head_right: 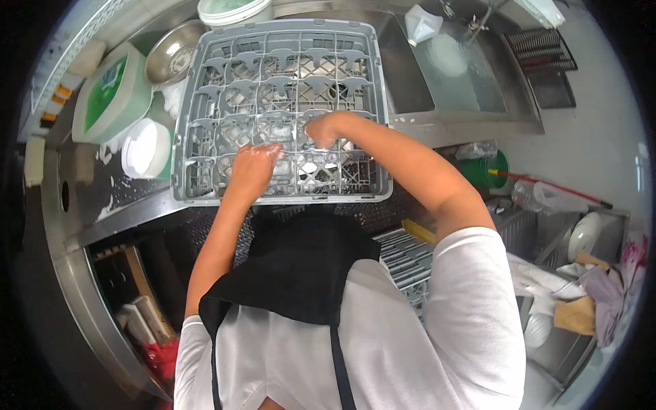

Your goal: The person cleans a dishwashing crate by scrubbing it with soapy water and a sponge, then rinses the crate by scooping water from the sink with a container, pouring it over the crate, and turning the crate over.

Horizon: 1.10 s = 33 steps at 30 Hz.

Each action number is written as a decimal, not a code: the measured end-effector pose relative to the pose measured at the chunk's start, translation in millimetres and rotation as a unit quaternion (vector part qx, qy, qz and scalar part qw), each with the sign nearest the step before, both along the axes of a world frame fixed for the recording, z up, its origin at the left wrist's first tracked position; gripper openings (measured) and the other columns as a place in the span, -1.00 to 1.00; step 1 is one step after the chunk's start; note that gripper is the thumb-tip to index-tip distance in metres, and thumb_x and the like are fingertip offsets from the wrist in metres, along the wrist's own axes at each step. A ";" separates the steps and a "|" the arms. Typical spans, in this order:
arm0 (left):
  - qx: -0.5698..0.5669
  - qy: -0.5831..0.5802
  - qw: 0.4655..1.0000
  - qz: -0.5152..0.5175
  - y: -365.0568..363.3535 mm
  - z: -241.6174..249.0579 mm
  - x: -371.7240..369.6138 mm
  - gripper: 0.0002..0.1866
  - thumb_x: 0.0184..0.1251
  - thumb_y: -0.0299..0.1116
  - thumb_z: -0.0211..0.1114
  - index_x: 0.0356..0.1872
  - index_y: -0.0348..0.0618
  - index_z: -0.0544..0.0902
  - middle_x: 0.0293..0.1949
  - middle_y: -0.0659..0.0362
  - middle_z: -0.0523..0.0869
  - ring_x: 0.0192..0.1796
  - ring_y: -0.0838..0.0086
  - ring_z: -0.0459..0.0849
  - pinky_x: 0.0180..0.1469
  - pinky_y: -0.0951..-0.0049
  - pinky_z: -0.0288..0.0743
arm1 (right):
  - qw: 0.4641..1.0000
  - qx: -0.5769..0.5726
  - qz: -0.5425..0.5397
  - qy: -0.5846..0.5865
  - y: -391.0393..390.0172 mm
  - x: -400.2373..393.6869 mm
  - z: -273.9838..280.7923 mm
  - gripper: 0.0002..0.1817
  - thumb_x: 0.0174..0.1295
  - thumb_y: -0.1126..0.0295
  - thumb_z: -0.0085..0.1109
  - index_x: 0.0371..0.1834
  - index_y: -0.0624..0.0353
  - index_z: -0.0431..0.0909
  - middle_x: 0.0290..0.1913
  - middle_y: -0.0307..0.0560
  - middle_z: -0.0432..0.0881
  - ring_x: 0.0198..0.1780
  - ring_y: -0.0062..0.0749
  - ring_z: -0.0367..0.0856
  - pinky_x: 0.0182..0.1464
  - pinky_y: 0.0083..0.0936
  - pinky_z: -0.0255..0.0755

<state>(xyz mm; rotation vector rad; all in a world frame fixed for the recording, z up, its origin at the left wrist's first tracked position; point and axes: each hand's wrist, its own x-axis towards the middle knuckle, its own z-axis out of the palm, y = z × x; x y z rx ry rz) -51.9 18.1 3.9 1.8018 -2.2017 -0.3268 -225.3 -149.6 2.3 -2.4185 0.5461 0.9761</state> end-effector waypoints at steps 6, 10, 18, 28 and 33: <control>0.047 -0.003 0.999 0.015 0.7 5.6 0.8 -0.71 0.52 -0.20 0.13 -0.07 -0.13 0.74 -0.22 0.01 0.80 -0.18 0.11 0.77 -0.05 0.13 0.56 | 0.994 0.078 -0.076 0.031 -16.5 16.3 -38.1 -0.59 -0.02 0.30 0.24 -0.20 0.44 0.71 -0.22 0.16 0.75 -0.26 -0.16 0.66 -0.19 -0.10 0.52; 0.025 0.025 0.999 0.002 1.0 -7.2 4.2 -0.70 0.53 -0.19 0.11 -0.07 -0.11 0.75 -0.18 0.02 0.81 -0.17 0.12 0.77 -0.05 0.13 0.56 | 0.965 -0.036 0.240 0.102 -14.8 26.4 -67.0 -0.64 -0.05 0.37 0.33 -0.18 0.36 0.75 -0.11 0.27 0.76 -0.11 0.01 0.72 -0.08 -0.04 0.56; 0.000 0.025 1.000 0.006 0.5 -12.6 4.2 -0.71 0.50 -0.15 0.15 -0.14 -0.08 0.76 -0.22 0.06 0.82 -0.20 0.16 0.78 -0.10 0.16 0.55 | 0.980 0.028 0.192 0.038 -23.8 9.2 -69.3 -0.70 -0.04 0.46 0.31 -0.22 0.41 0.71 -0.10 0.34 0.74 -0.02 0.15 0.73 -0.02 -0.08 0.59; -0.023 0.036 0.999 0.006 -0.8 -18.8 2.9 -0.71 0.49 -0.13 0.17 -0.13 -0.09 0.74 -0.32 0.04 0.79 -0.25 0.12 0.77 -0.11 0.13 0.57 | 0.983 -0.127 -0.075 -0.108 20.0 1.0 23.1 -0.64 0.02 0.40 0.41 -0.10 0.35 0.69 -0.16 0.30 0.72 -0.07 0.17 0.71 0.02 -0.07 0.58; 0.036 0.002 0.999 0.000 -1.5 4.1 -0.3 -0.66 0.50 -0.11 0.16 -0.06 -0.14 0.73 -0.24 -0.03 0.80 -0.22 0.07 0.77 -0.11 0.09 0.59 | 0.906 -0.199 -0.167 -0.334 31.1 -69.6 70.9 -0.53 0.04 0.44 0.36 0.10 0.04 0.62 -0.19 0.16 0.73 -0.15 0.14 0.72 -0.04 -0.14 0.60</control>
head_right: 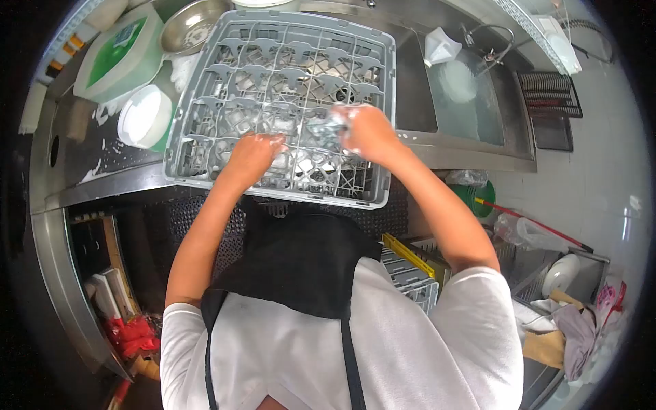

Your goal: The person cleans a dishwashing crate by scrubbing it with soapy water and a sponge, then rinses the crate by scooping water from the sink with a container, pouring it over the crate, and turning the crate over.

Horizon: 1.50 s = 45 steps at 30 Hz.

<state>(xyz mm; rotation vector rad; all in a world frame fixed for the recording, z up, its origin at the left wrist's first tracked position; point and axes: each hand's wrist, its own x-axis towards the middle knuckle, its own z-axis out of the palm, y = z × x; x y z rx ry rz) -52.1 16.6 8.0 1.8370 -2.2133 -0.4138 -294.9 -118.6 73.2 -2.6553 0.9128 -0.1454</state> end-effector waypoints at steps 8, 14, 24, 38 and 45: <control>0.003 0.024 1.000 0.001 -3.3 1.3 -5.3 -0.66 0.49 -0.16 0.19 -0.01 -0.21 0.73 -0.16 -0.05 0.80 -0.13 0.10 0.77 0.03 0.10 0.58 | 0.991 0.068 -0.112 -0.009 61.3 -87.4 28.5 -0.56 0.03 0.34 0.39 0.03 0.16 0.61 -0.17 0.25 0.70 -0.16 0.26 0.66 -0.04 -0.06 0.55; -0.095 0.029 0.995 0.031 7.6 -2.3 0.8 -0.70 0.44 -0.16 0.26 -0.06 -0.16 0.76 -0.07 0.03 0.79 0.01 0.12 0.74 0.28 0.05 0.48 | 0.938 0.172 -0.146 -0.264 47.8 -52.3 40.9 -0.67 0.12 0.47 0.34 -0.03 0.30 0.60 -0.24 0.04 0.71 -0.25 -0.14 0.69 -0.09 -0.41 0.55; -0.162 0.064 0.972 0.155 93.9 49.3 62.9 -0.58 0.25 0.01 0.43 -0.22 -0.21 0.78 -0.08 0.05 0.78 0.08 0.10 0.70 0.20 0.10 0.52 | 0.943 0.118 0.101 -0.293 58.7 217.9 39.6 -0.53 0.05 0.41 0.40 0.08 0.20 0.55 -0.09 0.15 0.71 -0.12 0.07 0.72 -0.04 -0.19 0.58; -0.045 0.115 0.992 0.017 106.6 32.6 93.7 -0.66 0.14 -0.20 0.48 -0.12 -0.15 0.76 -0.13 0.05 0.79 -0.03 0.10 0.74 0.05 0.09 0.58 | 0.937 0.086 0.288 0.179 53.6 499.3 -69.7 -0.34 0.03 -0.11 0.43 0.20 -0.06 0.69 0.17 0.00 0.72 0.22 -0.04 0.65 0.20 -0.08 0.51; -0.051 0.182 0.980 -0.055 100.0 39.8 114.6 -0.70 0.14 -0.38 0.45 -0.11 -0.25 0.72 -0.12 -0.12 0.74 0.00 -0.10 0.68 0.06 -0.04 0.53 | 0.971 0.103 0.188 0.107 61.0 488.1 -65.9 -0.41 -0.02 0.01 0.37 0.10 0.04 0.73 0.02 0.01 0.77 0.07 -0.04 0.73 0.10 -0.17 0.55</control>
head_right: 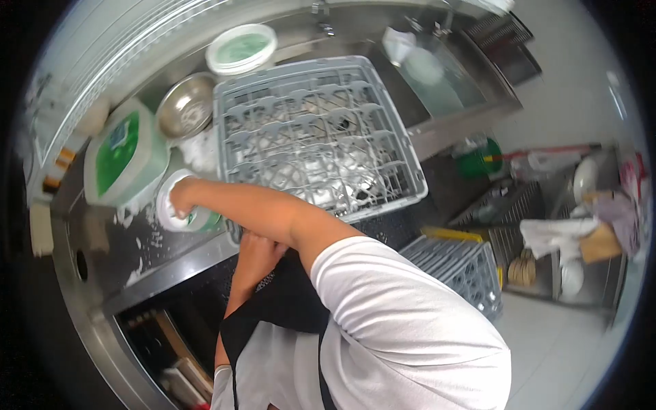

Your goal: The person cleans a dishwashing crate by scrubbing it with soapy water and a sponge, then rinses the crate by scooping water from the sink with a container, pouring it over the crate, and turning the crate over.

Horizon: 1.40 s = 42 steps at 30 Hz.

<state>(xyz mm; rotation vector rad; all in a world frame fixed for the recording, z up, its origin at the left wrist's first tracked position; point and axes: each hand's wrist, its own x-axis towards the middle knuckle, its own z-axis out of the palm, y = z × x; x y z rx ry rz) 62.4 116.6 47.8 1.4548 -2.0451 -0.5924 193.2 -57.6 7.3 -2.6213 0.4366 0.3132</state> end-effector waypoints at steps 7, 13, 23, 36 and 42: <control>0.068 0.271 0.946 0.164 -33.5 -3.7 20.7 -0.72 0.40 -0.39 0.31 0.05 -0.32 0.62 0.06 0.01 0.70 0.10 0.27 0.70 0.14 0.26 0.59 | 0.844 0.153 -0.119 -0.500 -29.2 -209.0 81.2 -0.53 0.16 0.14 0.33 0.08 0.16 0.65 0.03 0.06 0.73 -0.04 -0.08 0.73 0.09 -0.32 0.57; 0.117 0.439 0.882 0.121 -132.4 23.5 -59.8 -0.37 0.40 -0.39 0.38 0.39 -0.21 0.28 0.32 -0.02 0.47 0.16 0.36 0.65 0.20 0.40 0.55 | 0.753 0.300 -0.387 -0.439 -18.0 -393.6 93.5 -0.33 0.18 0.16 0.45 0.26 0.37 0.52 0.21 -0.04 0.61 0.04 -0.40 0.68 -0.21 -0.48 0.71; -0.186 0.013 0.981 -0.042 -196.4 62.9 -204.8 -0.52 -0.10 -0.42 0.56 -0.06 -0.19 0.63 -0.09 0.03 0.76 -0.10 0.06 0.77 -0.07 0.20 0.65 | 0.767 -0.178 -0.575 -0.221 14.9 -558.7 77.4 -0.28 0.28 -0.12 0.30 0.32 0.21 0.47 0.18 0.23 0.64 0.16 0.12 0.64 0.23 -0.17 0.50; -0.034 -0.375 0.882 -0.283 -241.9 -42.1 -271.9 -0.78 0.16 -0.42 0.34 -0.18 -0.26 0.65 -0.29 -0.07 0.74 -0.10 0.07 0.78 -0.09 0.09 0.66 | 0.736 0.063 -0.633 -0.231 37.5 -597.8 8.8 -0.43 0.18 0.30 0.33 0.30 0.09 0.48 0.04 0.22 0.69 0.08 0.17 0.66 0.16 -0.12 0.50; 0.276 -0.192 0.855 -0.396 -274.8 -29.3 -265.0 -0.32 0.15 -0.46 0.32 0.39 -0.24 0.47 0.24 -0.18 0.61 0.23 0.00 0.61 0.28 0.21 0.47 | 0.736 0.061 -0.624 -0.257 38.4 -598.4 -1.1 -0.40 0.15 0.29 0.35 0.30 0.07 0.46 0.00 0.22 0.70 0.04 0.17 0.67 0.14 -0.10 0.51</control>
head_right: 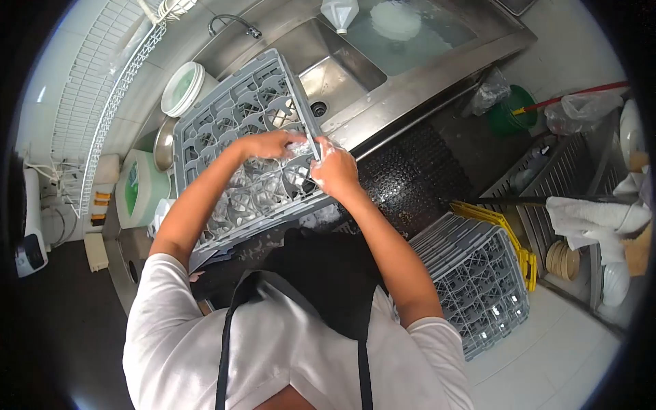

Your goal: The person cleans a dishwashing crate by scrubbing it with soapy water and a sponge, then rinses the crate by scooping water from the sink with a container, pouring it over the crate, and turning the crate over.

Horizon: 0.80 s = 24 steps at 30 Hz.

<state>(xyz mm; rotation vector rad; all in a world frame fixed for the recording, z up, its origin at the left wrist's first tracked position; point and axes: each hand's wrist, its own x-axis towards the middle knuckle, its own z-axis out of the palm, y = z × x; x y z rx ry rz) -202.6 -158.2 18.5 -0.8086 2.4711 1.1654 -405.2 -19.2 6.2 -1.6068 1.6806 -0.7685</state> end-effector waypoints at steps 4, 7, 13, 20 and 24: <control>0.046 -0.033 0.998 -0.010 1.1 26.4 -17.7 -0.29 0.12 -0.48 0.31 0.41 -0.22 0.42 0.18 -0.18 0.65 0.21 -0.02 0.63 0.27 0.14 0.46 | 1.000 -0.009 0.001 0.004 -0.6 -0.6 -0.8 -0.37 0.14 0.26 0.35 0.32 0.05 0.43 -0.04 0.20 0.72 0.02 0.17 0.68 0.12 -0.09 0.52; -0.082 -0.038 0.995 -0.050 7.3 2.4 -23.2 -0.40 0.08 -0.48 0.32 0.25 -0.25 0.53 -0.07 -0.27 0.73 0.01 -0.15 0.70 0.09 0.04 0.58 | 1.000 -0.009 -0.003 0.006 0.4 2.0 -3.5 -0.37 0.15 0.26 0.35 0.33 0.04 0.43 0.00 0.19 0.71 0.04 0.17 0.67 0.13 -0.10 0.51; -0.347 -0.042 0.935 0.055 36.4 31.0 -23.8 -0.55 0.10 -0.49 0.29 0.09 -0.21 0.55 -0.34 -0.18 0.73 -0.21 0.00 0.77 -0.20 0.04 0.65 | 1.000 0.002 -0.013 -0.008 -2.4 4.2 -2.2 -0.41 0.14 0.31 0.38 0.27 0.07 0.47 0.06 0.22 0.68 0.08 0.21 0.65 0.16 -0.09 0.49; -0.261 -0.021 0.957 -0.122 11.2 -25.8 -2.0 -0.63 0.11 -0.54 0.30 0.01 -0.23 0.64 -0.20 -0.09 0.75 -0.06 0.01 0.76 -0.02 0.11 0.65 | 1.000 -0.002 -0.004 0.004 -5.2 6.5 -4.3 -0.46 0.15 0.36 0.35 0.25 0.07 0.48 0.09 0.19 0.67 0.12 0.19 0.63 0.17 -0.11 0.49; -0.176 -0.057 0.970 -0.158 3.7 -13.6 -9.4 -0.63 0.08 -0.54 0.33 -0.01 -0.16 0.66 -0.19 -0.10 0.77 -0.03 0.01 0.76 0.00 0.09 0.65 | 1.000 0.012 -0.008 -0.016 -4.2 6.9 0.0 -0.49 0.15 0.41 0.34 0.22 0.05 0.50 0.08 0.16 0.68 0.12 0.17 0.64 0.18 -0.14 0.49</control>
